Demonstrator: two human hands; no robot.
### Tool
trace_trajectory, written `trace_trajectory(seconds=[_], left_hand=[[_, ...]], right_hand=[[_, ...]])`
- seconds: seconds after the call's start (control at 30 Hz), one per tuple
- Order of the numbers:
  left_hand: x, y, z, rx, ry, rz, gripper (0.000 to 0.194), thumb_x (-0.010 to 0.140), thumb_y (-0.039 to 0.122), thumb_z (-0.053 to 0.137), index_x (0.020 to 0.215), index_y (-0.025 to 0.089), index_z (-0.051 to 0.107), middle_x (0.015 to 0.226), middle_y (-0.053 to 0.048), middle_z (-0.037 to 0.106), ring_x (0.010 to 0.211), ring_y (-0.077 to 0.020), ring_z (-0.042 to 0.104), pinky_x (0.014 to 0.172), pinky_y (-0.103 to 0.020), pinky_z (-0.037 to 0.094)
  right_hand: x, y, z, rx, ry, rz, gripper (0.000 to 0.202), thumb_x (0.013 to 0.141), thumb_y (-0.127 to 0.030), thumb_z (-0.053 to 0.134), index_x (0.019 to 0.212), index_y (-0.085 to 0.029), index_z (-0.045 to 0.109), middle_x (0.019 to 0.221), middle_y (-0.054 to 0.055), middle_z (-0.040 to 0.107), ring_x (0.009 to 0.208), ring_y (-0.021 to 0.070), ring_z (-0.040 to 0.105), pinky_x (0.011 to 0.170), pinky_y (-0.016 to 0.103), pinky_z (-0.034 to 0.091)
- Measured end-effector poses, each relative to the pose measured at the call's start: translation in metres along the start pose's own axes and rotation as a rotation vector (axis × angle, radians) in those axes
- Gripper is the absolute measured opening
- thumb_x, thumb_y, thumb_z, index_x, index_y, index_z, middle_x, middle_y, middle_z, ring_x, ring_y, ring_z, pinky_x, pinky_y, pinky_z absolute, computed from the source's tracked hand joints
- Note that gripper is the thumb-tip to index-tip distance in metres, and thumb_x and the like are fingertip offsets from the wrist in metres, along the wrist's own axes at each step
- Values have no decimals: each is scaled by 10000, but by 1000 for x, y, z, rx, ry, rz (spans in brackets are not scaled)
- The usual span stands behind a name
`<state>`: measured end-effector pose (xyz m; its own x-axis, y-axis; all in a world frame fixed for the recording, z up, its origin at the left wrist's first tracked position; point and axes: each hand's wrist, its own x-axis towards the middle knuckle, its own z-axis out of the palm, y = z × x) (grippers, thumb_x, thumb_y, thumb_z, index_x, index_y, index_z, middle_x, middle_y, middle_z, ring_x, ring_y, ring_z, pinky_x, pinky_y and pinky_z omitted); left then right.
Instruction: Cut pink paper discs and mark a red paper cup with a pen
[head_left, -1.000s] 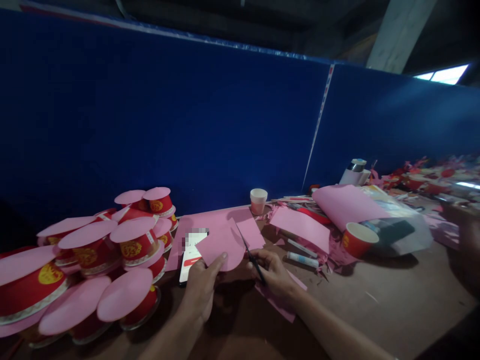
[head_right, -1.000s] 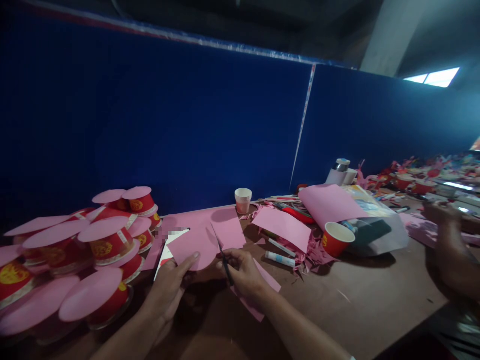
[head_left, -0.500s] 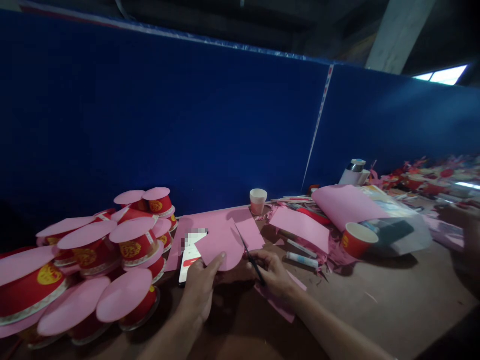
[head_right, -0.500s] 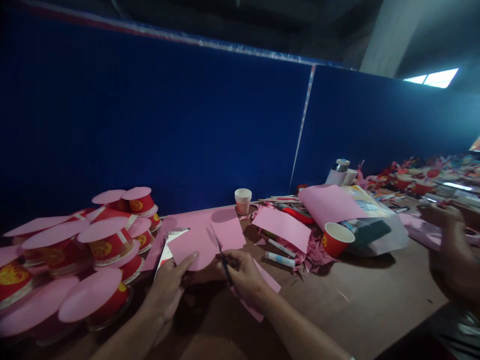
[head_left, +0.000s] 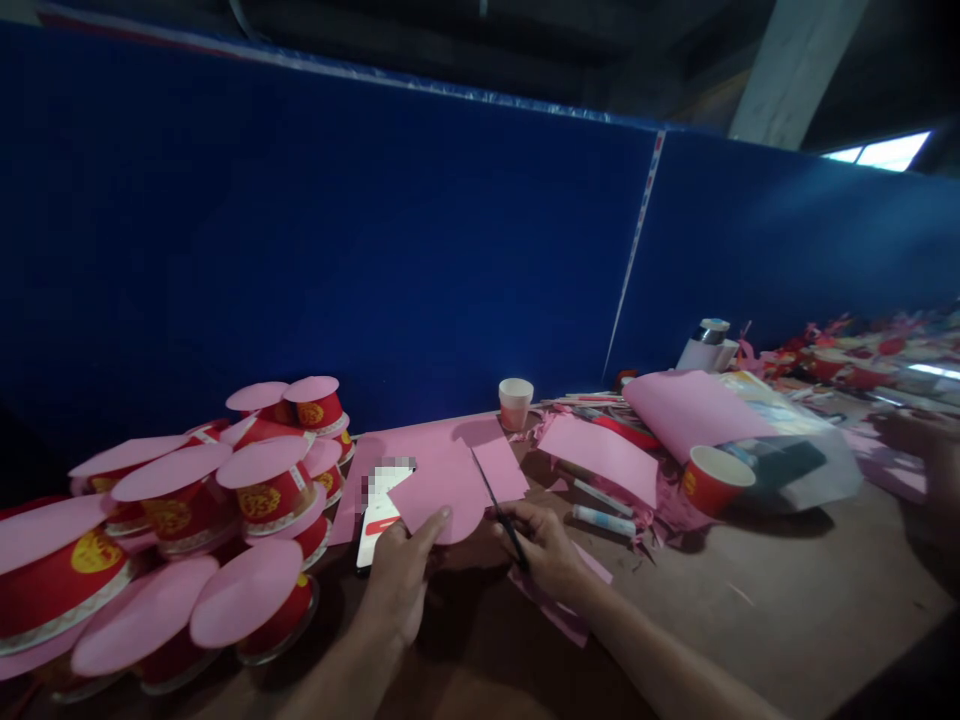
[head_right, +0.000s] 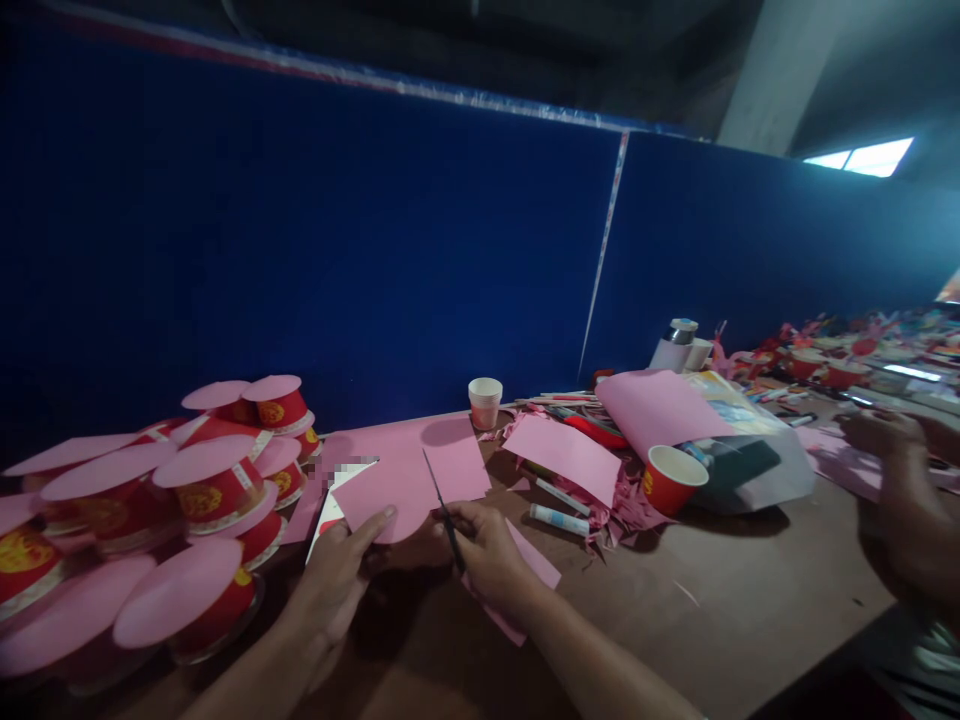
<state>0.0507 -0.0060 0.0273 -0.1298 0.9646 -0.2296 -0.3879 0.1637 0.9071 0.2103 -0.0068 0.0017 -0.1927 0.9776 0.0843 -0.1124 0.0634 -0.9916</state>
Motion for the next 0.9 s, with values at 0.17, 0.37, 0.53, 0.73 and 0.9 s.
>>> trace_trajectory(seconds=[0.17, 0.37, 0.53, 0.73, 0.9], left_hand=[[3, 0, -3, 43, 26, -2, 284, 668, 221, 700, 923, 121, 624, 781, -66, 702, 605, -135, 632, 489, -202, 481], [5, 10, -5, 14, 91, 81, 371, 617, 210, 730, 967, 162, 615, 772, -1, 684, 546, -81, 590, 449, -159, 452], [5, 10, -4, 13, 99, 116, 402, 640, 214, 708, 1027, 186, 606, 882, -11, 687, 646, -107, 621, 502, -182, 479], [0, 1, -2, 36, -9, 17, 478, 620, 253, 730, 1063, 154, 581, 875, -47, 700, 670, -138, 641, 537, -205, 488], [0, -4, -11, 71, 4, -1, 493, 600, 248, 741, 1057, 146, 584, 851, -47, 706, 627, -126, 629, 532, -207, 479]], right_hand=[[7, 5, -4, -50, 93, -35, 328, 754, -364, 620, 1007, -158, 590, 568, -45, 522, 411, 74, 457, 378, 178, 352], [16, 15, -10, -107, 263, -181, 375, 776, -335, 586, 1107, -194, 480, 562, -64, 482, 447, 91, 464, 422, 198, 390], [14, 15, -12, -257, 331, -242, 223, 771, -285, 582, 941, -205, 463, 590, -54, 496, 500, 108, 471, 453, 201, 370], [12, 9, -12, -438, 316, -329, 130, 756, -230, 555, 687, -195, 450, 612, -45, 451, 561, 109, 418, 510, 209, 338], [14, 11, -13, -477, 317, -345, 75, 741, -214, 543, 727, -195, 471, 617, -43, 472, 562, 118, 435, 531, 220, 344]])
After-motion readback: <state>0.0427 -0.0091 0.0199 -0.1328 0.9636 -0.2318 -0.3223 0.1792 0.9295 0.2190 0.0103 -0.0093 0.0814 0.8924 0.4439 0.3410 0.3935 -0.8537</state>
